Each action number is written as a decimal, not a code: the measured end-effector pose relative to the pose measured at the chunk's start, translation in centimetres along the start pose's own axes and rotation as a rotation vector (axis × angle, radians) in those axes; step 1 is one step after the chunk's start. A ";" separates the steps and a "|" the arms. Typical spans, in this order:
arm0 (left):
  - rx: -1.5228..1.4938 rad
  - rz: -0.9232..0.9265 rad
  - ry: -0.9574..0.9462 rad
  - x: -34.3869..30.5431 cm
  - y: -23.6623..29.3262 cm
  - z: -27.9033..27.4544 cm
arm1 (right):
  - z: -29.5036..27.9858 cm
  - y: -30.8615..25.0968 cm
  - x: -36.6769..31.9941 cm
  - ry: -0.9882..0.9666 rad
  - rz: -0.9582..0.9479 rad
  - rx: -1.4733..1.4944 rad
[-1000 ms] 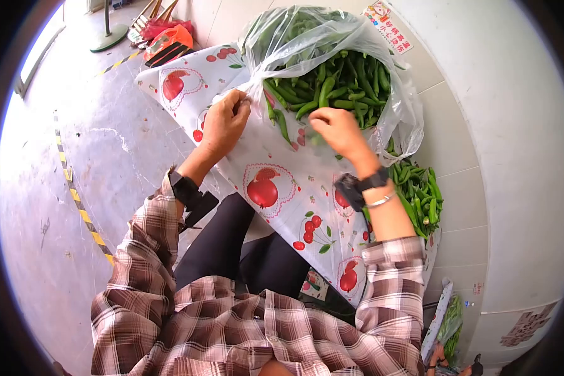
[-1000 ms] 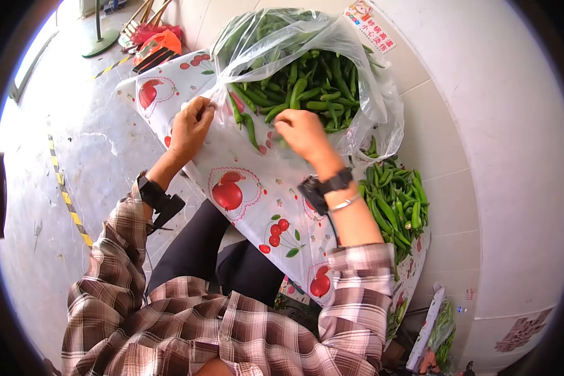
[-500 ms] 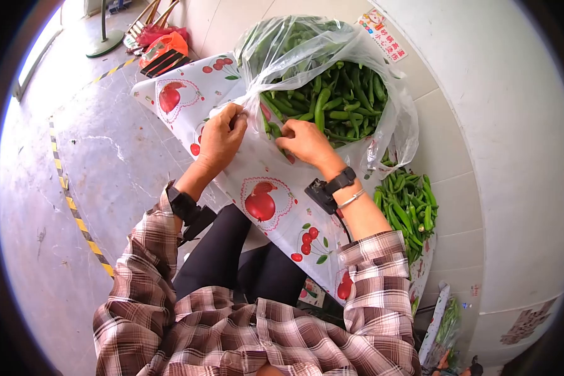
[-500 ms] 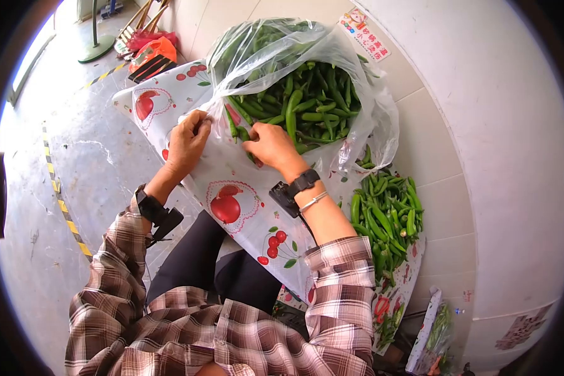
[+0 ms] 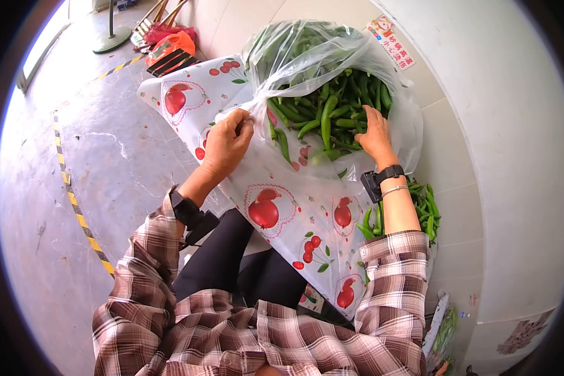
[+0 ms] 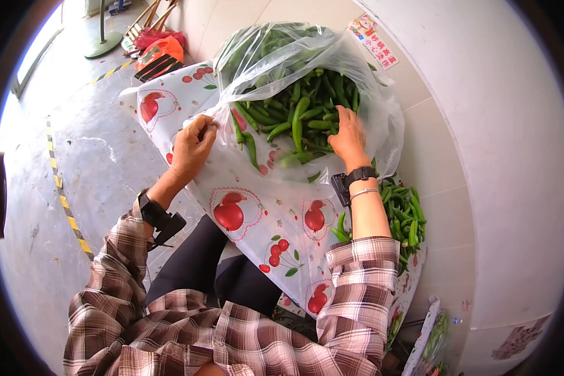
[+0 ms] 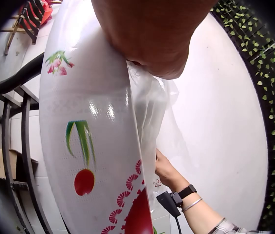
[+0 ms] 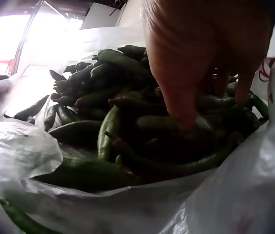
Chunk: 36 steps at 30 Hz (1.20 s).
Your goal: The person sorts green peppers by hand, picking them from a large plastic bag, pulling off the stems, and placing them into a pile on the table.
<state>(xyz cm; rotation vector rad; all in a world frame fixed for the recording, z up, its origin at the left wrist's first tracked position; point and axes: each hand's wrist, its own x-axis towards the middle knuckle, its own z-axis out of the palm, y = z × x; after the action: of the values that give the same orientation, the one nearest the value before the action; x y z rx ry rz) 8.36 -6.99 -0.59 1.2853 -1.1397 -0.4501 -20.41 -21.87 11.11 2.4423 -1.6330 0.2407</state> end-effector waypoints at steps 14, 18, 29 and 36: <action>-0.006 -0.017 -0.018 -0.1 0.2 -0.1 | 1.8 -0.3 2.5 -0.073 -0.087 -0.131; -0.001 -0.012 -0.011 -0.1 0.4 -0.2 | 1.9 -0.3 1.6 -0.191 -0.117 -0.240; 0.020 0.032 -0.005 0.1 -0.1 0.1 | 2.3 -0.3 -0.4 -0.048 -0.143 -0.072; 0.038 0.001 -0.021 0.2 -0.4 0.1 | -2.1 0.5 -2.4 0.181 -0.077 0.430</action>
<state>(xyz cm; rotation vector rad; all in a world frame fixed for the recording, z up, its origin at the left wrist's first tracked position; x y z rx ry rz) 8.46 -7.35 -0.91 1.3153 -1.1718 -0.4440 -21.86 -19.44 12.60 2.6762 -1.5321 0.8534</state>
